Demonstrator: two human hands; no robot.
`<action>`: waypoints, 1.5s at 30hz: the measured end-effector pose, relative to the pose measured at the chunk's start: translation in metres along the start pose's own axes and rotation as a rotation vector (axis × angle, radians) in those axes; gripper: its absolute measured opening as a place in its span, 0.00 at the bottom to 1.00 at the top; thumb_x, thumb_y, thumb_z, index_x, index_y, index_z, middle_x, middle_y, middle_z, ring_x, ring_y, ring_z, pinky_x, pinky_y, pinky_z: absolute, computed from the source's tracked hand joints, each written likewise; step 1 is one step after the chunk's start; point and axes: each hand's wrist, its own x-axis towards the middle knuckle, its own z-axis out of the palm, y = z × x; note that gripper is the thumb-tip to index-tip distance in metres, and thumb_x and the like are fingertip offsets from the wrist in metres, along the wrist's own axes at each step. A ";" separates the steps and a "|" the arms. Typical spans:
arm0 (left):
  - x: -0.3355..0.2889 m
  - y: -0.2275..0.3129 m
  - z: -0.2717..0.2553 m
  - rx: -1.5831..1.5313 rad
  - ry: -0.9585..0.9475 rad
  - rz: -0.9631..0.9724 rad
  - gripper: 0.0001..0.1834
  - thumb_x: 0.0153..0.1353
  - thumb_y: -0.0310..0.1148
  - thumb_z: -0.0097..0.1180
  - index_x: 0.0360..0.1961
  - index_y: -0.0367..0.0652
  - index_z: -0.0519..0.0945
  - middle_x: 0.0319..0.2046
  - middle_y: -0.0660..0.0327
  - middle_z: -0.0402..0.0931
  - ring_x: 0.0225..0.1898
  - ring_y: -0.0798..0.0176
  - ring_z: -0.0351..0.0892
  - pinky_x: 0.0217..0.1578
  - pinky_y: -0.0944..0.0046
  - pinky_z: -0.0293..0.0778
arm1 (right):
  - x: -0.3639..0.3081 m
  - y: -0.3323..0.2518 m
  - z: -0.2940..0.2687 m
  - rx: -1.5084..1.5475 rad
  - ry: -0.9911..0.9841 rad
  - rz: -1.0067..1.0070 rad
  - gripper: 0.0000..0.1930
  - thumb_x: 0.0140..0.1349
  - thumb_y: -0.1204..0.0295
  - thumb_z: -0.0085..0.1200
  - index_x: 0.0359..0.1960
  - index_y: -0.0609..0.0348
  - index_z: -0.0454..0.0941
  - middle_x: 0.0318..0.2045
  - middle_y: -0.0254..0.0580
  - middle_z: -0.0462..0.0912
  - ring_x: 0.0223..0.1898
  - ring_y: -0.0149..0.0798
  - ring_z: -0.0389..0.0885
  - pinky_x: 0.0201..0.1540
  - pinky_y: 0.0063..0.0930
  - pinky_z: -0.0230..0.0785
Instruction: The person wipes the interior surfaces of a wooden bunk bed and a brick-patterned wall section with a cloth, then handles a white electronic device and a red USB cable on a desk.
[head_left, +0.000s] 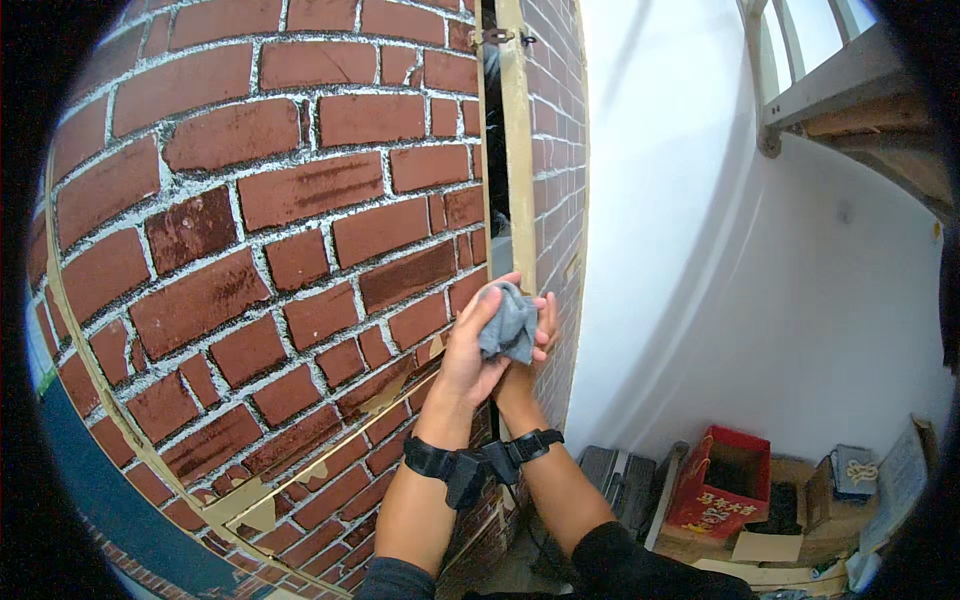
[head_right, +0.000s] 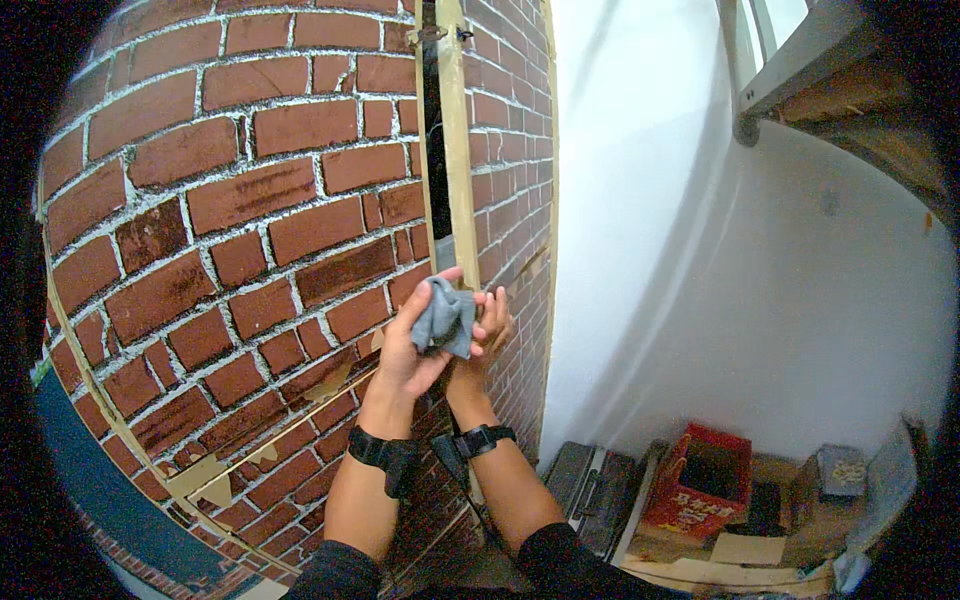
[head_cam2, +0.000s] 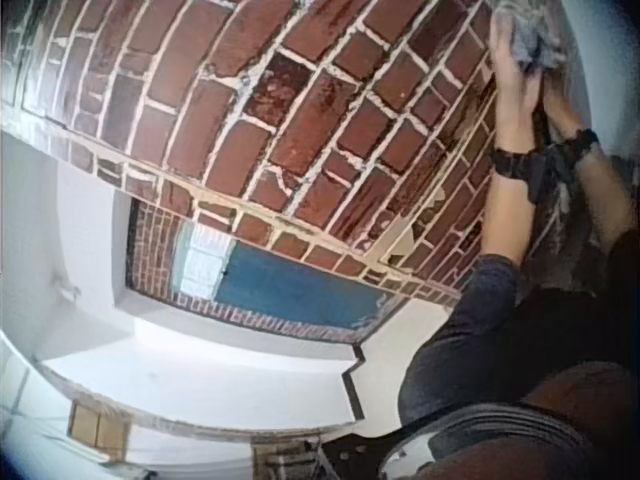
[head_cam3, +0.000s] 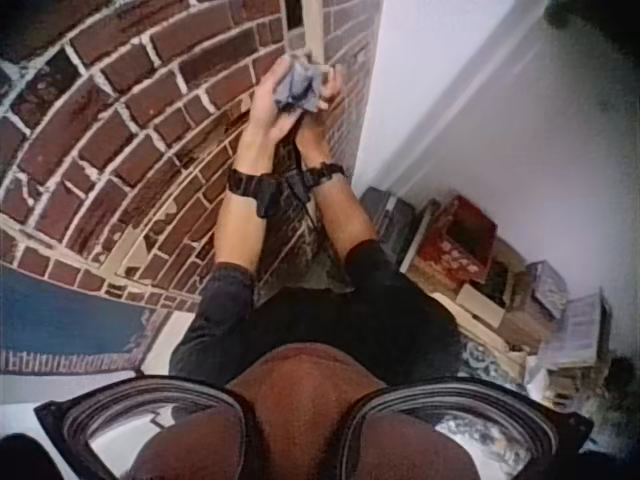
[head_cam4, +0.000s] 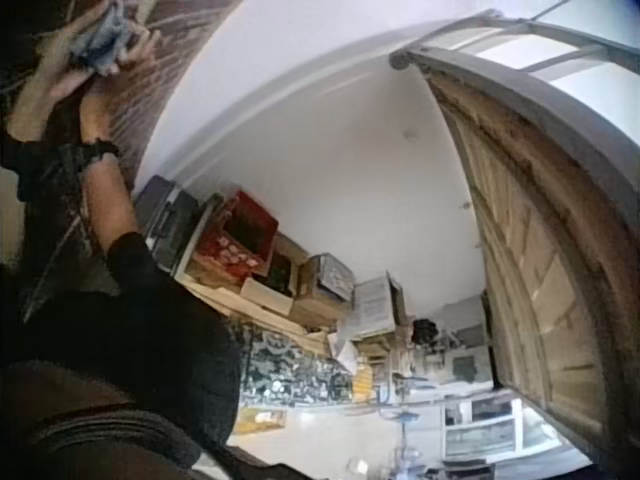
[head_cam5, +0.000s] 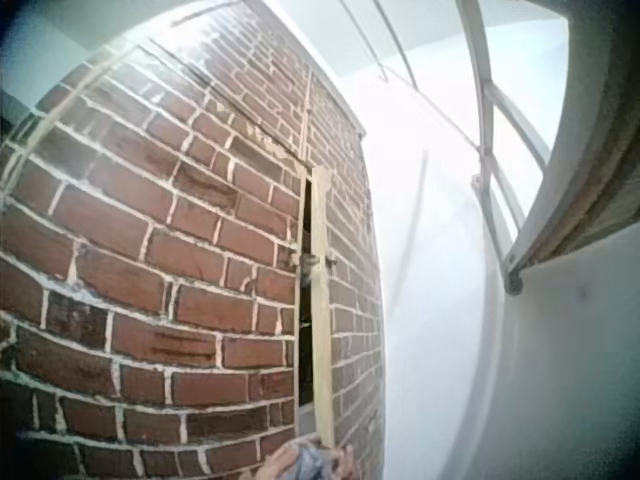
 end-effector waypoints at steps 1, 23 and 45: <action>-0.001 0.001 0.004 0.095 -0.008 0.030 0.28 0.65 0.49 0.41 0.57 0.39 0.62 0.44 0.45 0.73 0.31 0.52 0.78 0.28 0.56 0.79 | -0.002 -0.001 0.003 0.001 -0.027 0.005 0.27 0.64 0.58 0.41 0.60 0.61 0.55 0.61 0.54 0.57 0.63 0.52 0.54 0.63 0.44 0.47; 0.001 -0.002 -0.001 0.183 0.103 0.009 0.33 0.64 0.45 0.42 0.67 0.47 0.49 0.65 0.57 0.52 0.35 0.52 0.78 0.31 0.56 0.77 | 0.300 -0.077 0.007 0.881 -0.268 -0.004 0.15 0.65 0.64 0.47 0.44 0.64 0.70 0.27 0.38 0.78 0.24 0.28 0.76 0.29 0.20 0.69; -0.002 0.000 -0.004 0.200 0.124 -0.020 0.36 0.63 0.46 0.45 0.67 0.45 0.47 0.67 0.59 0.48 0.37 0.52 0.77 0.33 0.53 0.77 | 0.351 -0.066 0.068 0.809 -0.557 0.183 0.08 0.61 0.71 0.52 0.34 0.65 0.75 0.25 0.39 0.79 0.25 0.30 0.79 0.27 0.21 0.75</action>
